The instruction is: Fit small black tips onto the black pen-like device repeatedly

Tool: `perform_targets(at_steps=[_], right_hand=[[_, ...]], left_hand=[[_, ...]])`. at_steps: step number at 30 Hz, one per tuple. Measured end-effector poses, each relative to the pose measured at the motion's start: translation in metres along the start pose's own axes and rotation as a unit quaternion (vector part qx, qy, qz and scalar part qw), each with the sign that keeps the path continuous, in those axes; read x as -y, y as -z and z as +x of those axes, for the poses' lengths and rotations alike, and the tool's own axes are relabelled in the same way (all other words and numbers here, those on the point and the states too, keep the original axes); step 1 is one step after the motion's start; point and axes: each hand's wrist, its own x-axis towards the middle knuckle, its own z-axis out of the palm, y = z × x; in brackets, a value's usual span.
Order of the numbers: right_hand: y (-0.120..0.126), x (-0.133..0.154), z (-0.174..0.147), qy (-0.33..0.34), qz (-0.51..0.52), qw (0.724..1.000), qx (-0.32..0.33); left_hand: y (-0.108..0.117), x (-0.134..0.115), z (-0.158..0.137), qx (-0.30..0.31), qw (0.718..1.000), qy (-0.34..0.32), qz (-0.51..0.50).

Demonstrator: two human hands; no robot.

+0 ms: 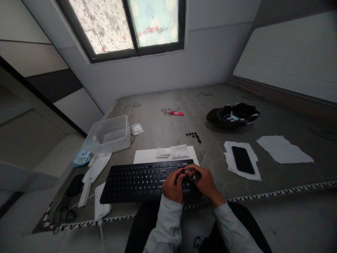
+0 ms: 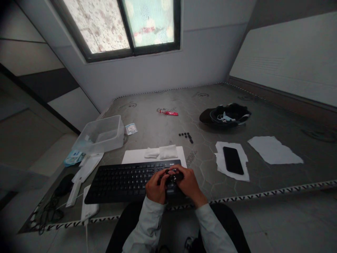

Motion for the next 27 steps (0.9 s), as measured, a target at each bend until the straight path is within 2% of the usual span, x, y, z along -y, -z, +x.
perform_targets(at_steps=[8, 16, 27], right_hand=[[-0.001, -0.0032, -0.0001, 0.016, 0.003, 1.0, 0.01], [-0.0006, -0.0046, -0.0015, 0.022, 0.012, 0.999, 0.023], [-0.0006, -0.0065, -0.0013, 0.025, 0.006, 1.0, 0.006]], left_hand=[[0.001, -0.0023, 0.0006, -0.021, 1.0, -0.001, -0.004], [0.0008, -0.0028, 0.0001, -0.039, 0.999, 0.029, -0.009], [0.0001, -0.0012, -0.0004, -0.028, 0.999, 0.019, -0.018]])
